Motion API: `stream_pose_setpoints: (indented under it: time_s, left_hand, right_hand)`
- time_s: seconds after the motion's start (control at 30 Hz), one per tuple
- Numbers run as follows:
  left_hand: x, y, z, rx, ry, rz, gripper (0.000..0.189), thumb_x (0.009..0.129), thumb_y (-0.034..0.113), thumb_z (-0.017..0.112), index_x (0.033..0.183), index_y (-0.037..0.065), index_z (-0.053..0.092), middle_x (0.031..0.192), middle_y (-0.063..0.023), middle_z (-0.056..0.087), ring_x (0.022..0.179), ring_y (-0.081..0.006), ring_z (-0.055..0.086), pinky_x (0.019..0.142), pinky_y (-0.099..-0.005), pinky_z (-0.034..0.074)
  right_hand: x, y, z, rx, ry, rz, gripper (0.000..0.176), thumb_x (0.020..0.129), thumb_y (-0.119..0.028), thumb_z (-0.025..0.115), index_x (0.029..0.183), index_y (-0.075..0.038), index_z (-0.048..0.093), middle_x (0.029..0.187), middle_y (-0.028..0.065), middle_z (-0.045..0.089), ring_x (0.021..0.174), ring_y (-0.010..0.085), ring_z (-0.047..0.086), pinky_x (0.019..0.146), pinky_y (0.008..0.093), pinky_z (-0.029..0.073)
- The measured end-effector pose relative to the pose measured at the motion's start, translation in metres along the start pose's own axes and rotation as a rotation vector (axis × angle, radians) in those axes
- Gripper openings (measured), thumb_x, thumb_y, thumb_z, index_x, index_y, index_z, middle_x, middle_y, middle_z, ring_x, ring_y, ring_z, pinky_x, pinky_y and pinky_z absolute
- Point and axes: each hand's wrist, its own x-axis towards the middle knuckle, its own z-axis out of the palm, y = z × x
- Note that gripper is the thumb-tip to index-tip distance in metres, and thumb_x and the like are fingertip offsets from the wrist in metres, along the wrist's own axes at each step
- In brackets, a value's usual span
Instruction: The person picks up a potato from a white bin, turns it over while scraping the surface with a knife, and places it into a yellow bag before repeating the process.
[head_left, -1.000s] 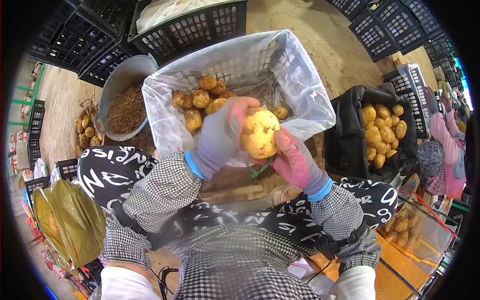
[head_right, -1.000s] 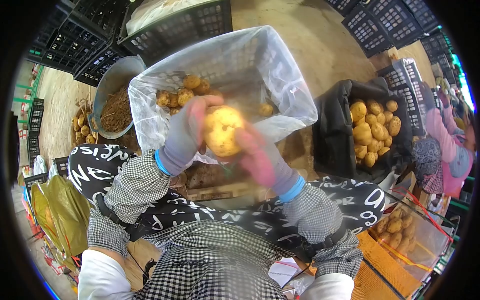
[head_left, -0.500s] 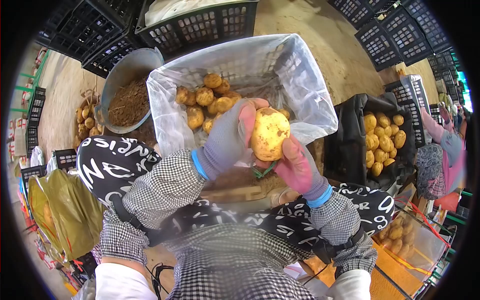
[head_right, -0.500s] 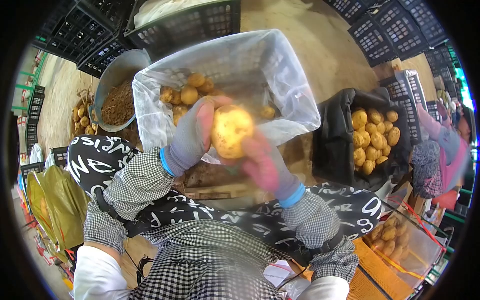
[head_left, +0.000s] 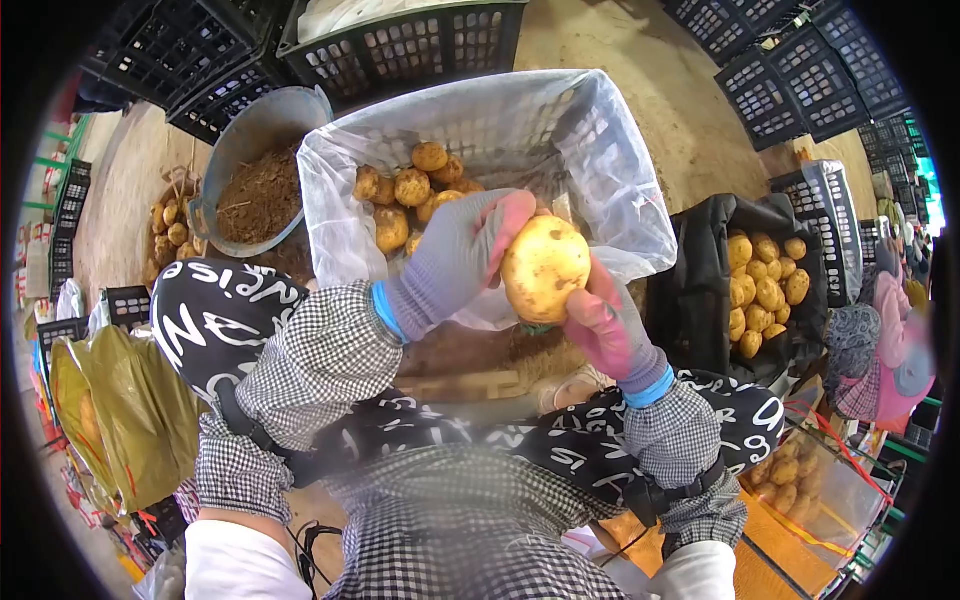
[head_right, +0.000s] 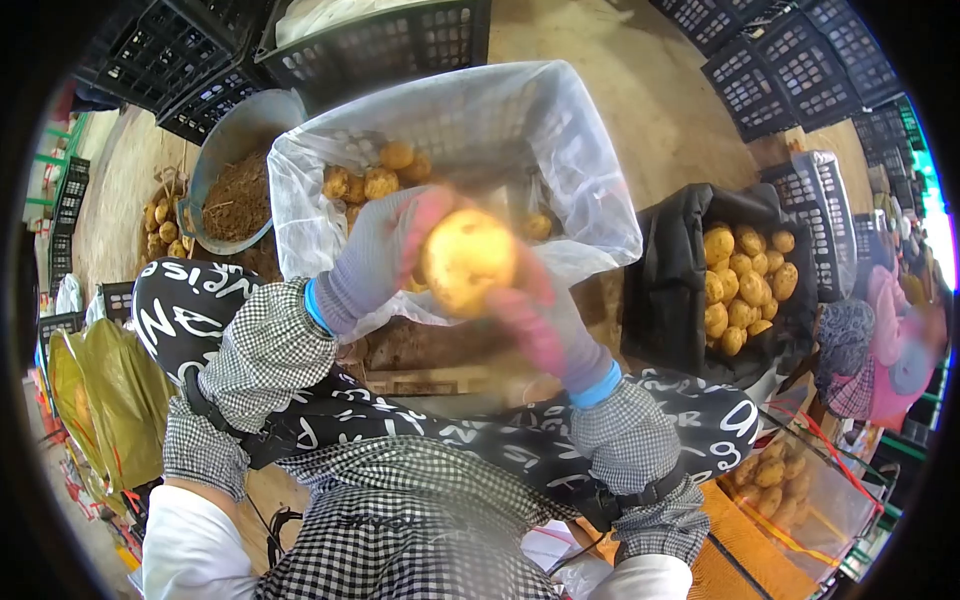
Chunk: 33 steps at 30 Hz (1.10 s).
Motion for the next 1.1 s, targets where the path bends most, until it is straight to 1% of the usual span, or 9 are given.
stream_pose_setpoints:
  time_s: [0.1, 0.6, 0.7, 0.77, 0.93, 0.97, 1.0, 1.03, 1.1]
  left_hand:
    - [-0.007, 0.028, -0.002, 0.337, 0.029, -0.114, 0.047, 0.097, 0.05, 0.054, 0.108, 0.006, 0.066, 0.07, 0.0036, 0.055, 0.057, -0.0033, 0.047, 0.046, -0.0206, 0.039]
    - [-0.003, 0.035, -0.004, 0.192, 0.034, -0.101, 0.048, 0.093, 0.038, 0.064, 0.122, 0.001, 0.059, 0.081, -0.0029, 0.062, 0.065, -0.0101, 0.057, 0.057, -0.0243, 0.048]
    - [0.028, 0.0, -0.051, 1.087, 0.243, 0.591, 0.042, 0.088, 0.022, 0.066, 0.125, 0.004, 0.058, 0.098, -0.0091, 0.066, 0.088, -0.0252, 0.065, 0.075, -0.0356, 0.052]
    - [0.039, -0.028, -0.081, 1.249, 0.184, 0.228, 0.045, 0.081, 0.019, 0.062, 0.124, 0.005, 0.059, 0.127, -0.0217, 0.055, 0.114, -0.0338, 0.057, 0.092, -0.0445, 0.049]
    - [0.038, -0.138, -0.09, 1.566, -0.598, -0.482, 0.047, 0.081, 0.023, 0.062, 0.125, 0.008, 0.057, 0.109, -0.0227, 0.063, 0.106, -0.0374, 0.061, 0.088, -0.0473, 0.048]
    - [0.028, -0.174, -0.098, 1.566, -0.638, -0.085, 0.048, 0.083, 0.028, 0.062, 0.127, 0.011, 0.055, 0.104, -0.0237, 0.065, 0.105, -0.0387, 0.062, 0.089, -0.0483, 0.049]
    - [0.039, -0.176, -0.081, 1.511, -0.769, -0.178, 0.055, 0.087, 0.041, 0.06, 0.131, 0.008, 0.052, 0.108, -0.0268, 0.064, 0.107, -0.0421, 0.061, 0.092, -0.0489, 0.048]
    - [0.039, -0.175, -0.066, 1.353, -0.63, -0.602, 0.053, 0.094, 0.047, 0.048, 0.137, 0.014, 0.051, 0.129, -0.0238, 0.057, 0.119, -0.04, 0.055, 0.1, -0.0437, 0.044]
    - [0.044, -0.246, -0.09, 1.317, -0.386, -0.605, 0.071, 0.088, 0.064, 0.046, 0.124, 0.004, 0.056, 0.116, -0.0334, 0.06, 0.113, -0.0442, 0.058, 0.096, -0.0473, 0.045]
  right_hand:
    - [-0.002, 0.005, -0.001, 0.277, -0.076, 0.055, 0.085, 0.089, -0.051, 0.064, 0.146, 0.001, 0.03, 0.133, 0.0192, 0.05, 0.12, 0.0287, 0.053, 0.101, 0.0416, 0.044]
    - [-0.005, 0.009, -0.005, 0.736, -0.079, 0.102, 0.075, 0.092, -0.054, 0.056, 0.142, 0.0, 0.039, 0.124, 0.0218, 0.057, 0.098, 0.0335, 0.06, 0.077, 0.0405, 0.052]
    - [-0.004, -0.005, -0.016, 0.663, 0.079, 0.037, 0.07, 0.094, -0.052, 0.051, 0.142, -0.002, 0.04, 0.132, 0.0225, 0.055, 0.107, 0.0366, 0.061, 0.083, 0.0444, 0.054]
    - [-0.004, -0.023, -0.016, 0.672, 0.163, -0.066, 0.066, 0.096, -0.047, 0.05, 0.144, -0.003, 0.039, 0.14, 0.0258, 0.047, 0.114, 0.0386, 0.059, 0.091, 0.0463, 0.053]
    - [-0.05, -0.08, -0.065, 0.788, 0.261, -0.378, 0.059, 0.097, -0.037, 0.053, 0.144, -0.004, 0.04, 0.145, 0.0253, 0.041, 0.123, 0.0383, 0.05, 0.095, 0.0461, 0.051]
    - [-0.074, -0.104, -0.072, 0.703, 0.368, -0.526, 0.057, 0.096, -0.035, 0.055, 0.142, -0.004, 0.042, 0.142, 0.0233, 0.044, 0.123, 0.0369, 0.05, 0.096, 0.046, 0.05]
    - [-0.098, -0.128, -0.08, 0.604, 0.493, -0.668, 0.055, 0.095, -0.033, 0.056, 0.141, -0.004, 0.044, 0.14, 0.0214, 0.047, 0.123, 0.0356, 0.05, 0.096, 0.0458, 0.05]
    - [-0.123, -0.153, -0.088, 0.504, 0.625, -0.794, 0.054, 0.093, -0.03, 0.057, 0.139, -0.004, 0.046, 0.137, 0.0194, 0.05, 0.122, 0.0343, 0.05, 0.096, 0.0456, 0.05]
    - [-0.205, -0.215, -0.106, 0.346, 0.626, -1.0, 0.053, 0.091, -0.031, 0.059, 0.135, -0.004, 0.049, 0.132, 0.0169, 0.054, 0.12, 0.0331, 0.052, 0.098, 0.0459, 0.049]
